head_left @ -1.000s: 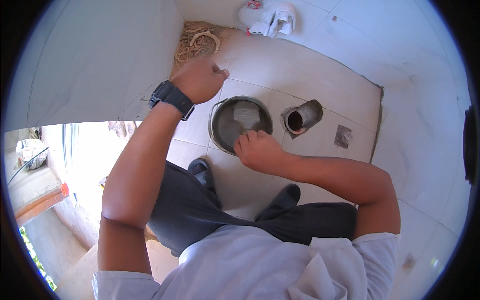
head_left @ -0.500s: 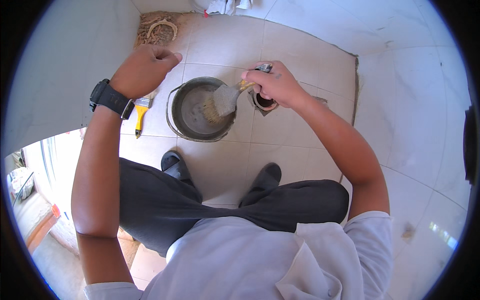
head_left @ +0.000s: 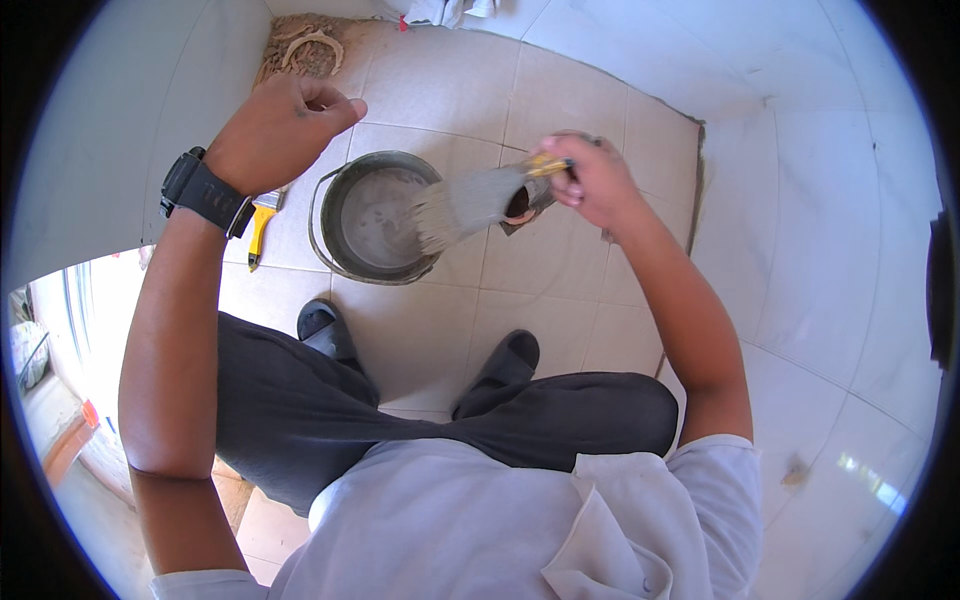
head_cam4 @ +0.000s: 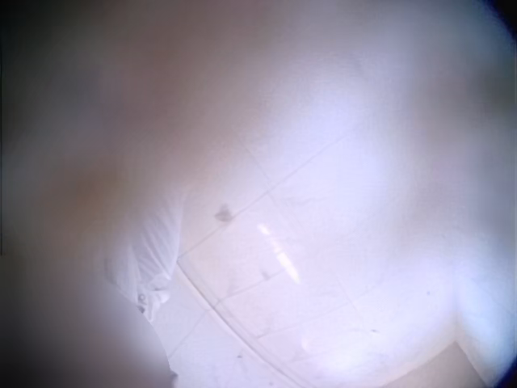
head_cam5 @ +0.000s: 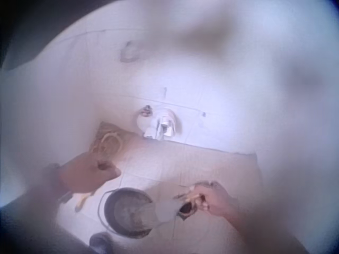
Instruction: The person carries a bucket of grout into a tiled room and sits on the floor. Using a small brush, they repeatedly scoop grout from the bucket and apply it around a floor pipe opening, smoothing the edges.
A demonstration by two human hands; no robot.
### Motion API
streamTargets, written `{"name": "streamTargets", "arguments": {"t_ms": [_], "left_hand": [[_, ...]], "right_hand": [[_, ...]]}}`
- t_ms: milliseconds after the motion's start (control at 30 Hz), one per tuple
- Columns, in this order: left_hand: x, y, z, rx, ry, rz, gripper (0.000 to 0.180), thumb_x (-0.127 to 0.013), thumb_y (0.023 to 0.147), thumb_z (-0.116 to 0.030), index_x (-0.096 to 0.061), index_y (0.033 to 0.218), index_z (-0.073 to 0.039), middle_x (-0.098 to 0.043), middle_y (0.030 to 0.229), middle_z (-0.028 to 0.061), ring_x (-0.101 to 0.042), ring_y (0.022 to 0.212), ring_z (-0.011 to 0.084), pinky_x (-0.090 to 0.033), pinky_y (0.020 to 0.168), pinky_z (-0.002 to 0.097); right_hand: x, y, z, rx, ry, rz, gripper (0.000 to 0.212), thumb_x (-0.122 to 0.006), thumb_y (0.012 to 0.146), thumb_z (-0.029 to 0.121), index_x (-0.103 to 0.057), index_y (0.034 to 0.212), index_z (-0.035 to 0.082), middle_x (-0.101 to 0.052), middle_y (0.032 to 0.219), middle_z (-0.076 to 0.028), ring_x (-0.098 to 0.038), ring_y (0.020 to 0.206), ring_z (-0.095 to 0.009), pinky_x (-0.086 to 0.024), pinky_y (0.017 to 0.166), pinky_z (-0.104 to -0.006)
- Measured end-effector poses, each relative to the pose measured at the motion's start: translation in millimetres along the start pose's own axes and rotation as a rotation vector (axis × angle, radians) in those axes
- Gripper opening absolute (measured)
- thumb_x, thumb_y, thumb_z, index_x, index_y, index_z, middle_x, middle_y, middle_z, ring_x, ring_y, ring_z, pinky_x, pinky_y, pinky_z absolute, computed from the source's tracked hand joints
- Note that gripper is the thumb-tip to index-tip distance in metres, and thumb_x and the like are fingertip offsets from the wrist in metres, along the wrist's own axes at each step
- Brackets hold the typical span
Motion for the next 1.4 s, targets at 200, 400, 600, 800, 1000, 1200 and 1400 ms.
{"name": "streamTargets", "arguments": {"t_ms": [200,400,600,800,1000,1200,1400], "left_hand": [[1,-5,3,-0.042,-0.016,-0.063,0.047,-0.067,0.095,-0.041,-0.077,0.104,0.004,-0.075,0.086,0.0187,-0.071,0.079,0.0258,-0.055,0.08,0.0371],[5,-2,1,0.005,-0.007,0.054,0.051,-0.069,0.096,-0.044,-0.076,0.114,0.003,-0.076,0.101,0.0191,-0.072,0.09,0.0257,-0.055,0.087,0.0358],[0,-9,-3,-0.003,-0.055,-0.003,0.049,-0.07,0.094,-0.042,-0.076,0.107,0.004,-0.076,0.092,0.0196,-0.073,0.083,0.0258,-0.056,0.08,0.036],[-4,-8,3,-0.065,-0.036,-0.072,0.049,-0.071,0.092,-0.04,-0.075,0.106,0.007,-0.076,0.09,0.0219,-0.074,0.08,0.0271,-0.057,0.08,0.0359],[-3,-7,4,-0.097,-0.066,-0.082,0.052,-0.072,0.091,-0.04,-0.074,0.108,0.009,-0.075,0.091,0.0238,-0.074,0.081,0.028,-0.058,0.079,0.0358],[-4,-4,0,-0.119,-0.081,-0.081,0.054,-0.072,0.09,-0.04,-0.073,0.108,0.01,-0.075,0.091,0.0245,-0.075,0.081,0.0286,-0.058,0.078,0.0356],[-3,-7,-2,-0.123,-0.084,-0.081,0.054,-0.073,0.089,-0.04,-0.073,0.107,0.01,-0.074,0.089,0.0248,-0.074,0.08,0.03,-0.058,0.078,0.0364]], "right_hand": [[92,-8,8,0.015,-0.001,-0.26,0.023,-0.066,0.094,0.022,-0.069,0.091,-0.001,-0.044,0.056,0.001,-0.034,0.043,-0.008,-0.029,0.042,-0.0266],[137,15,-42,0.04,-0.478,-0.618,0.024,-0.069,0.087,0.024,-0.073,0.086,0.0,-0.056,0.06,-0.003,-0.049,0.047,-0.012,-0.04,0.046,-0.0277],[128,56,-83,0.358,-0.863,-0.65,0.03,-0.07,0.085,0.025,-0.075,0.089,-0.004,-0.071,0.071,-0.016,-0.069,0.065,-0.023,-0.055,0.067,-0.0366],[107,65,-104,0.24,-1.061,-0.626,0.03,-0.069,0.085,0.026,-0.075,0.089,-0.003,-0.072,0.075,-0.023,-0.072,0.072,-0.036,-0.057,0.071,-0.0412],[73,44,-100,0.322,-1.184,-0.474,0.034,-0.072,0.085,0.031,-0.072,0.085,-0.003,-0.07,0.076,-0.027,-0.071,0.073,-0.044,-0.058,0.07,-0.0465],[39,41,-93,0.345,-1.297,-0.365,0.034,-0.071,0.086,0.03,-0.069,0.079,-0.003,-0.067,0.073,-0.028,-0.07,0.073,-0.046,-0.058,0.07,-0.0502],[47,80,-71,0.314,-1.383,-0.478,0.041,-0.068,0.089,0.036,-0.071,0.081,-0.003,-0.068,0.073,-0.028,-0.07,0.073,-0.046,-0.057,0.07,-0.0505]]}}
Point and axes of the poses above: each hand's wrist, its own y-axis towards the middle knuckle, its own x-axis out of the back of the hand, z = x × y, the point moved 1 cm from there along y, towards the middle knuckle
